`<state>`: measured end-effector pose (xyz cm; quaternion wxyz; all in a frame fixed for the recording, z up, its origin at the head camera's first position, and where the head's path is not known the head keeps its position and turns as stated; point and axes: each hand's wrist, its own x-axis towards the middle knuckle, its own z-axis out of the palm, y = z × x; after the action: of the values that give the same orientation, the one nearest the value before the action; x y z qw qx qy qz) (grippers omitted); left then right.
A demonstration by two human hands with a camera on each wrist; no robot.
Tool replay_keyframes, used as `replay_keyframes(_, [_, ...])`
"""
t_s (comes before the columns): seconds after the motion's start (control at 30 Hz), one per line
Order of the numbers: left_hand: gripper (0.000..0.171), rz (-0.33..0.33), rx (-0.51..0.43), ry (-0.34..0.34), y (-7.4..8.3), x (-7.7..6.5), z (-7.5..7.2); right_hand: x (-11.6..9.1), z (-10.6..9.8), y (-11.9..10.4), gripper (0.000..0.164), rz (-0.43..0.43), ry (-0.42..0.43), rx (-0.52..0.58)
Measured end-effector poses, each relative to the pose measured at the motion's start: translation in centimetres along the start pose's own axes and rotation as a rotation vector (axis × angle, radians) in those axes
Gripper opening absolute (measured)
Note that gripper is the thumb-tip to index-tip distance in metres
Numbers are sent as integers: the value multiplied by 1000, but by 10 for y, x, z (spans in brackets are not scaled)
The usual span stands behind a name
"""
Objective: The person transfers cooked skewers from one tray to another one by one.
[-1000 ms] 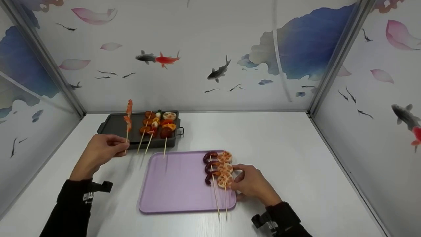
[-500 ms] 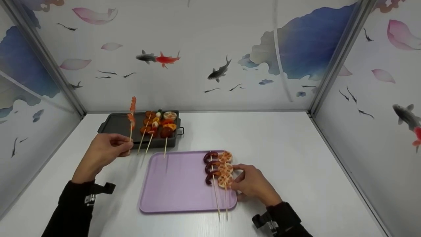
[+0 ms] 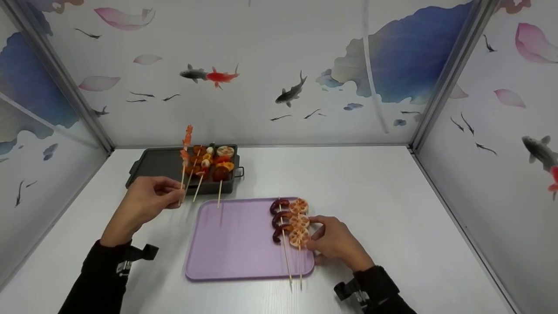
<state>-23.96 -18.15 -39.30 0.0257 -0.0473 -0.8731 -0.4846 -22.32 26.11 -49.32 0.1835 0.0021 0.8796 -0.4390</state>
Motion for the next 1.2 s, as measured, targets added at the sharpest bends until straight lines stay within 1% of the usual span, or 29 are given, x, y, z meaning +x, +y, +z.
replay_keyframes(0.27, [12,-2,99,11,8,-2,9,-4,-3,0,72,-46,-34,18])
replay_keyframes(0.43, [12,8,115,4,13,-5,15,-4,-4,2,70,-45,-36,21])
replay_keyframes(0.7, [9,-7,71,-25,18,-9,27,-3,-2,3,70,-33,-39,30])
replay_keyframes(0.9, [9,-8,64,-50,22,-12,34,-2,-1,1,71,-4,-25,29])
replay_keyframes(1.2, [7,9,46,-90,28,-18,42,-5,-1,1,70,-46,-18,-20])
